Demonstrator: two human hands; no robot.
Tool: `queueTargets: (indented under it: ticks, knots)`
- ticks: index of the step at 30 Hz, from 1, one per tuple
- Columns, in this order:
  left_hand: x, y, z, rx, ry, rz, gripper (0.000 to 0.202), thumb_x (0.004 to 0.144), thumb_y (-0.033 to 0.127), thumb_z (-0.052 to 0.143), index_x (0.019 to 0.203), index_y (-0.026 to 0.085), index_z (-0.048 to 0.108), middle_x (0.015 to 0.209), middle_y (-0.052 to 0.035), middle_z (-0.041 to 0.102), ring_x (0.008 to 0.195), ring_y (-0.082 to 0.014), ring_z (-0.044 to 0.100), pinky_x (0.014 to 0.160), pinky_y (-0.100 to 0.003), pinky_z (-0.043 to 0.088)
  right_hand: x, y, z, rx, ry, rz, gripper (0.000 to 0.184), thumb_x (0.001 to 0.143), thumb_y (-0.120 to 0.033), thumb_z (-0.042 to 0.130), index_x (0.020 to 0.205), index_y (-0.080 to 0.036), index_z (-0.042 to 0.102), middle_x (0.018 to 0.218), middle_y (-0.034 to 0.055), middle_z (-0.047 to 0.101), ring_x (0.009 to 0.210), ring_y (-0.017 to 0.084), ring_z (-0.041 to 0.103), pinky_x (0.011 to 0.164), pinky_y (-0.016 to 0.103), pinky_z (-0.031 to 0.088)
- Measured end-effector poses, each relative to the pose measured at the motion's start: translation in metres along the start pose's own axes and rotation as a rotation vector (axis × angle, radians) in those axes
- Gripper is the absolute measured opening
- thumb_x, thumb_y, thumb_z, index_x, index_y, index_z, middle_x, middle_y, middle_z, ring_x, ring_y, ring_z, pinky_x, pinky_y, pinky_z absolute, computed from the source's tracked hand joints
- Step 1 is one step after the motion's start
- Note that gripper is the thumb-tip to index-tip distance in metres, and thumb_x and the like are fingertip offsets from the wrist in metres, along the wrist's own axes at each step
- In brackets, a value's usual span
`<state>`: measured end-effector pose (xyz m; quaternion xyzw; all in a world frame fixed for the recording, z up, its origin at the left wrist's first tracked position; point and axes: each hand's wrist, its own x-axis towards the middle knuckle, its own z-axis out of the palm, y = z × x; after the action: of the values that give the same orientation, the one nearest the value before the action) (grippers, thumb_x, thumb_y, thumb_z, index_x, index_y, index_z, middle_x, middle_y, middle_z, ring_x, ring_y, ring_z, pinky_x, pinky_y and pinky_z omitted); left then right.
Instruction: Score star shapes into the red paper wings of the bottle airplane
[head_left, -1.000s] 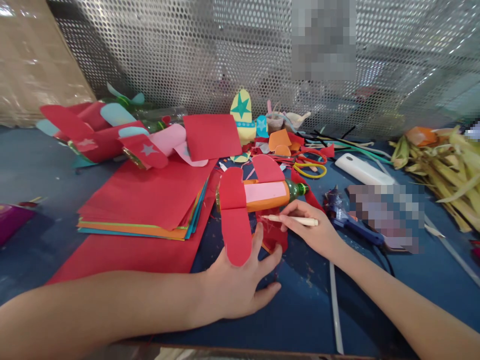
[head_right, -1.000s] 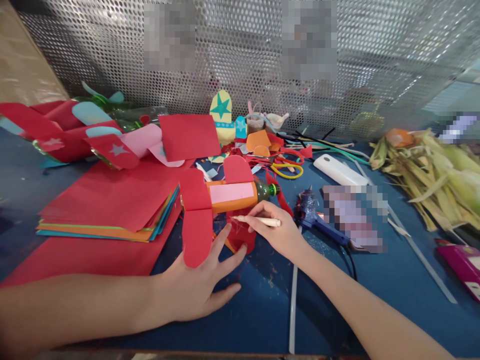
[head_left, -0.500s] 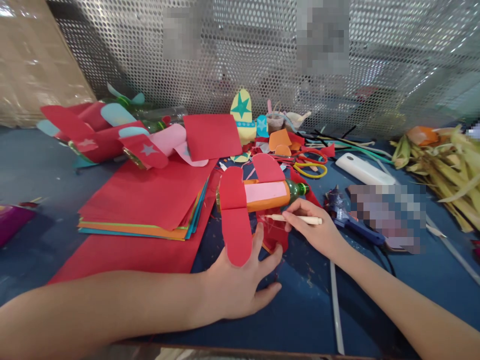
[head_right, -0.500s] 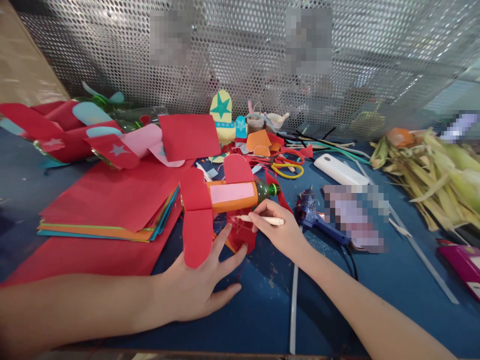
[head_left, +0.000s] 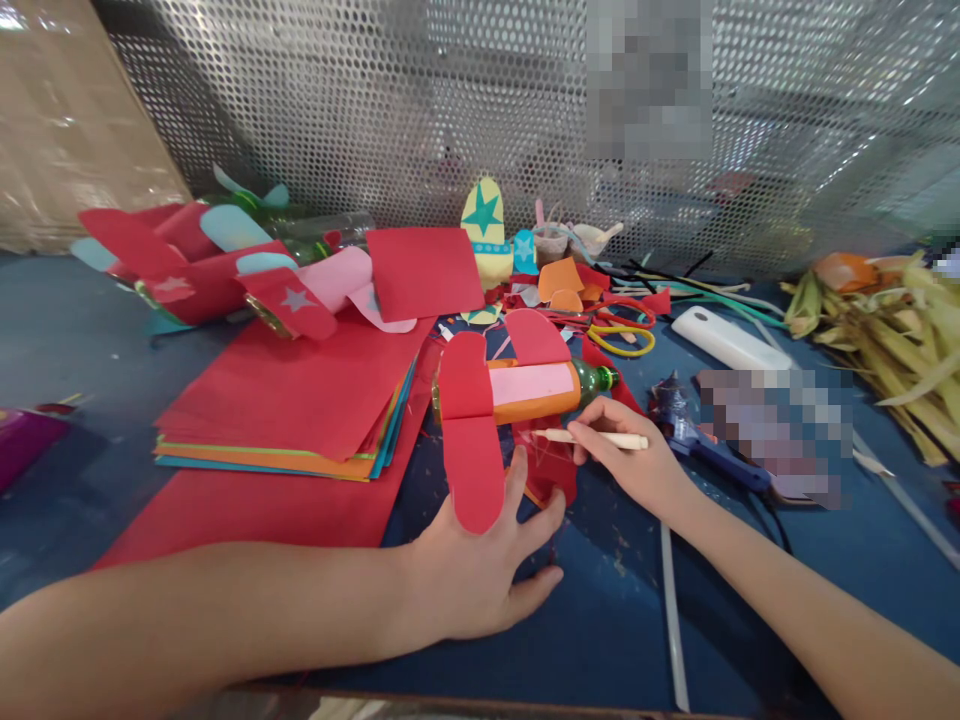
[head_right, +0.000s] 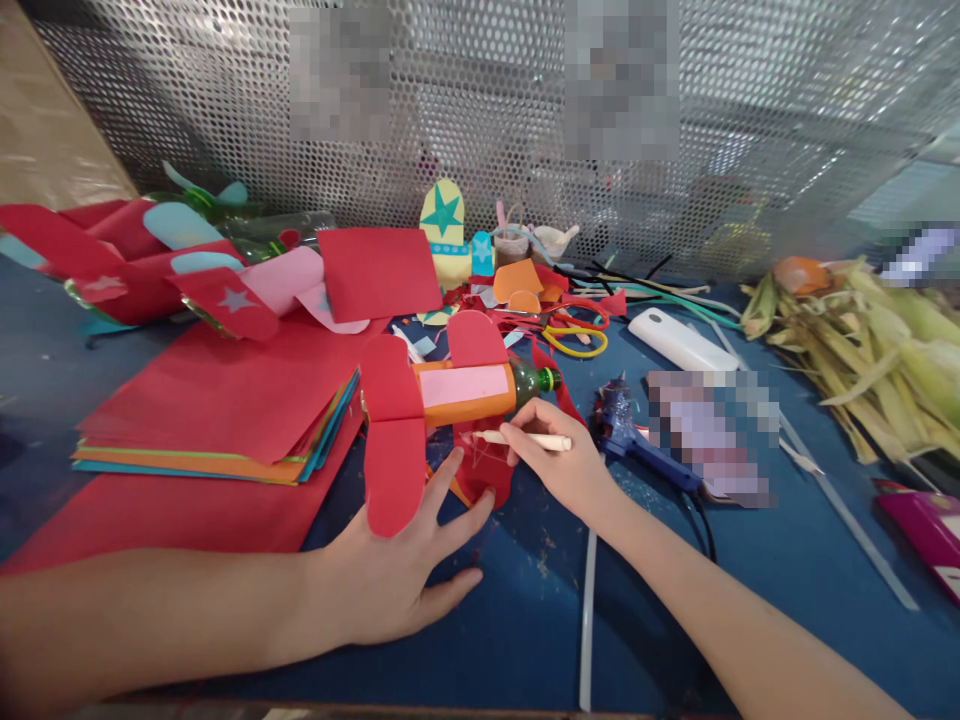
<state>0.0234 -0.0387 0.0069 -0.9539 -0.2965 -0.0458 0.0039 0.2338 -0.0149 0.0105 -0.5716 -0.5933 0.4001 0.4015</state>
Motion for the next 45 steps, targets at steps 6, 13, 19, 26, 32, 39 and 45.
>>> queueTargets:
  ticks: [6, 13, 19, 26, 32, 39, 45]
  knots:
    - [-0.0003, -0.0009, 0.0001, -0.003, 0.007, 0.011, 0.055, 0.092, 0.053, 0.037, 0.139, 0.025, 0.043, 0.139, -0.0259, 0.039, 0.122, -0.0456, 0.043, 0.084, -0.057, 0.045, 0.0001, -0.0003, 0.0004, 0.009, -0.002, 0.005, 0.022, 0.085, -0.038, 0.058, 0.072, -0.022, 0.049, 0.055, -0.0033, 0.06, 0.055, 0.014, 0.058, 0.06, 0.027, 0.046]
    - [0.0009, -0.0003, -0.0016, -0.015, -0.025, -0.006, 0.056, 0.091, 0.053, 0.038, 0.14, 0.026, 0.041, 0.14, -0.0243, 0.038, 0.123, -0.0446, 0.042, 0.087, -0.057, 0.044, 0.0001, -0.0019, 0.0008, 0.006, -0.014, 0.006, 0.021, 0.085, -0.038, 0.058, 0.073, -0.022, 0.05, 0.057, -0.0028, 0.061, 0.057, 0.014, 0.059, 0.062, 0.027, 0.046]
    - [0.0008, -0.0007, 0.0009, -0.002, 0.001, -0.003, 0.055, 0.092, 0.054, 0.037, 0.139, 0.026, 0.042, 0.139, -0.0259, 0.038, 0.122, -0.0455, 0.042, 0.085, -0.057, 0.044, 0.0004, -0.0006, 0.0014, 0.015, -0.005, 0.001, 0.02, 0.085, -0.037, 0.058, 0.074, -0.022, 0.05, 0.057, -0.0032, 0.061, 0.057, 0.014, 0.059, 0.061, 0.026, 0.046]
    - [0.0, -0.0013, 0.002, 0.004, -0.003, -0.004, 0.055, 0.092, 0.054, 0.035, 0.14, 0.026, 0.041, 0.14, -0.0266, 0.037, 0.122, -0.0457, 0.043, 0.084, -0.057, 0.045, 0.0016, 0.0004, 0.0016, 0.016, -0.011, -0.004, 0.019, 0.084, -0.036, 0.058, 0.074, -0.022, 0.05, 0.057, -0.003, 0.061, 0.057, 0.014, 0.059, 0.061, 0.026, 0.046]
    - [-0.0013, -0.001, 0.0028, -0.008, 0.002, -0.013, 0.056, 0.092, 0.054, 0.036, 0.141, 0.027, 0.04, 0.141, -0.0254, 0.037, 0.123, -0.0458, 0.042, 0.086, -0.058, 0.044, 0.0003, 0.0, 0.0005, 0.019, -0.018, 0.002, 0.019, 0.085, -0.034, 0.058, 0.073, -0.022, 0.05, 0.056, -0.0036, 0.06, 0.055, 0.012, 0.056, 0.059, 0.025, 0.044]
    - [-0.0001, -0.0005, 0.0022, -0.005, -0.002, -0.008, 0.055, 0.092, 0.054, 0.036, 0.14, 0.027, 0.042, 0.141, -0.0242, 0.038, 0.121, -0.0449, 0.044, 0.085, -0.057, 0.044, 0.0005, -0.0004, 0.0003, 0.022, -0.028, 0.004, 0.021, 0.085, -0.035, 0.057, 0.071, -0.022, 0.049, 0.054, -0.0043, 0.058, 0.053, 0.012, 0.053, 0.057, 0.025, 0.041]
    - [-0.0002, -0.001, 0.0034, 0.0, 0.002, -0.016, 0.056, 0.091, 0.055, 0.038, 0.141, 0.028, 0.04, 0.142, -0.0216, 0.038, 0.122, -0.0435, 0.043, 0.087, -0.056, 0.043, -0.0002, 0.0001, -0.0009, 0.013, -0.037, 0.014, 0.022, 0.086, -0.035, 0.057, 0.071, -0.022, 0.049, 0.054, -0.0046, 0.057, 0.052, 0.012, 0.051, 0.056, 0.025, 0.04]
